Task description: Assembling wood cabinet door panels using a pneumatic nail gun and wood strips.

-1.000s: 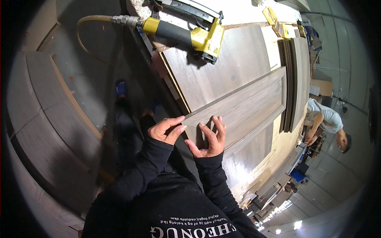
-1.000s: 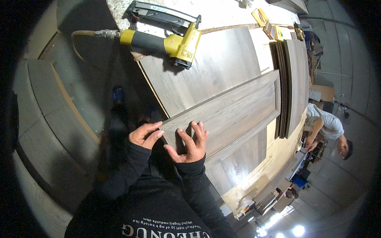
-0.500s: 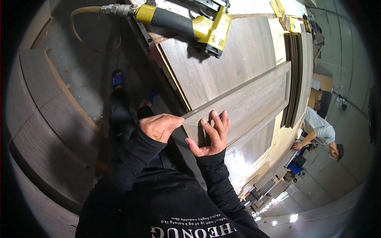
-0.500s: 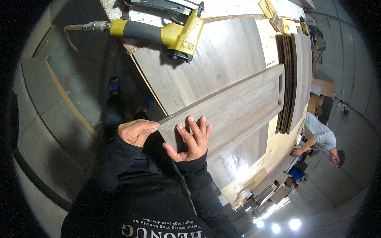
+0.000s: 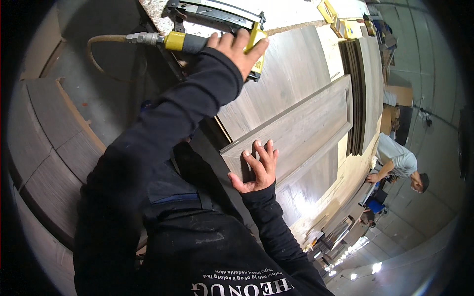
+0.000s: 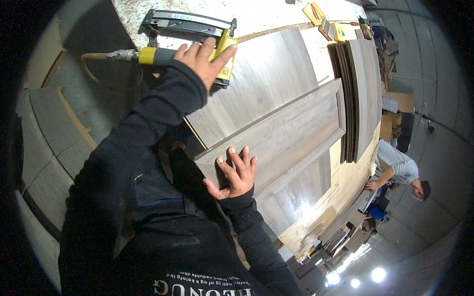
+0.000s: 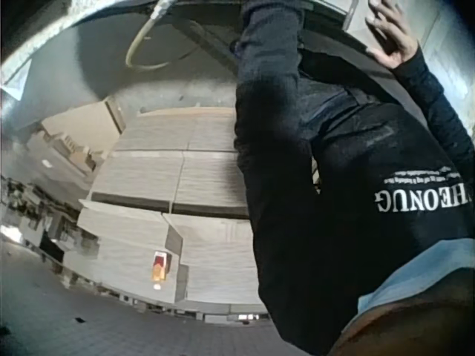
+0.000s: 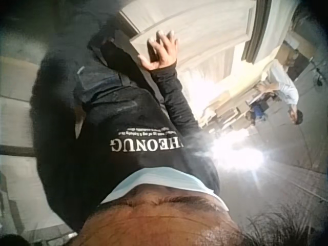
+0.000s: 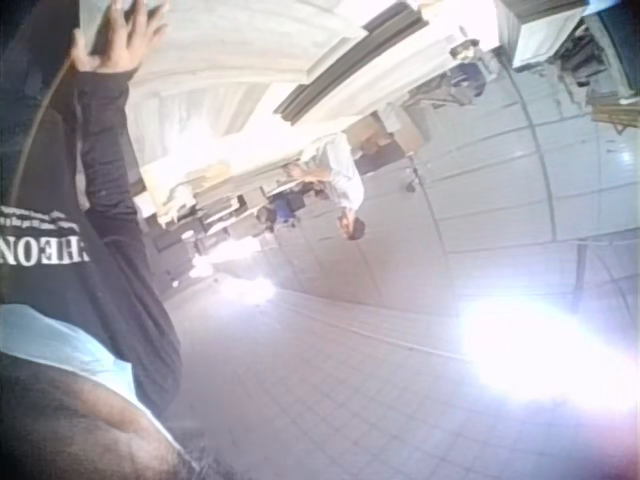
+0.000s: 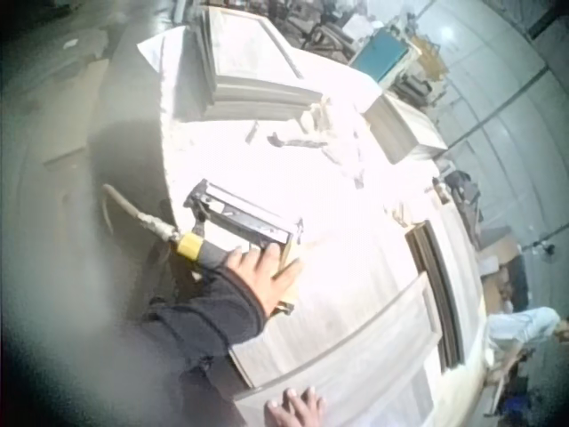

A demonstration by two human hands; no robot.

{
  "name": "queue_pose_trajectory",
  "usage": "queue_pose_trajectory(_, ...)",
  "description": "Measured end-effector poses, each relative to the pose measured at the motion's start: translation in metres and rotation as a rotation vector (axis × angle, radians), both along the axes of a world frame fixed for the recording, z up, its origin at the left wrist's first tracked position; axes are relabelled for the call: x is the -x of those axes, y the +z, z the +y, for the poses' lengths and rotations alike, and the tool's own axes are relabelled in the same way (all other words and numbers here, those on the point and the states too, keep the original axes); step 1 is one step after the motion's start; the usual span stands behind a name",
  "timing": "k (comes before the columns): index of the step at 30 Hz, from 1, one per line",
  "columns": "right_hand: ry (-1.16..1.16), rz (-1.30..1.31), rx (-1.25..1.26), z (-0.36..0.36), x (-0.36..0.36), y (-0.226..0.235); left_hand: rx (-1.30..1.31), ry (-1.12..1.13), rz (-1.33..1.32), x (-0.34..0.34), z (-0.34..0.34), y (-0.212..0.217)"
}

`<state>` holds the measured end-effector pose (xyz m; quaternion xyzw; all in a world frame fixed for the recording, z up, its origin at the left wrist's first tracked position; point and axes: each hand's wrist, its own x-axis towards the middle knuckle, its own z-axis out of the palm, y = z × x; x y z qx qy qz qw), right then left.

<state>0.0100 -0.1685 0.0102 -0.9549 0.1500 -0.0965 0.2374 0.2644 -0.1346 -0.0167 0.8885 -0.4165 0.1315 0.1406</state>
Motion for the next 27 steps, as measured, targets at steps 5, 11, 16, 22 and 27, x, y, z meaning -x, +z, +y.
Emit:
queue_pose_trajectory(5,-0.021,0.012,0.018,-0.002,0.005,0.003,-0.031,0.031,0.137,-0.005,-0.010,0.005)
queue_pose_trajectory(11,-0.021,0.000,0.016,-0.003,0.004,0.003,-0.115,0.008,0.216,-0.010,0.039,0.021)
queue_pose_trajectory(16,-0.027,0.007,0.012,-0.004,0.005,0.002,-0.269,-0.054,0.250,-0.011,0.052,0.026)
queue_pose_trajectory(22,-0.028,0.014,0.020,-0.002,0.005,0.004,-0.224,-0.162,0.273,-0.015,0.061,0.030)
queue_pose_trajectory(27,-0.045,0.035,0.044,-0.003,0.007,0.002,-0.268,-0.388,0.604,-0.011,0.104,0.079)
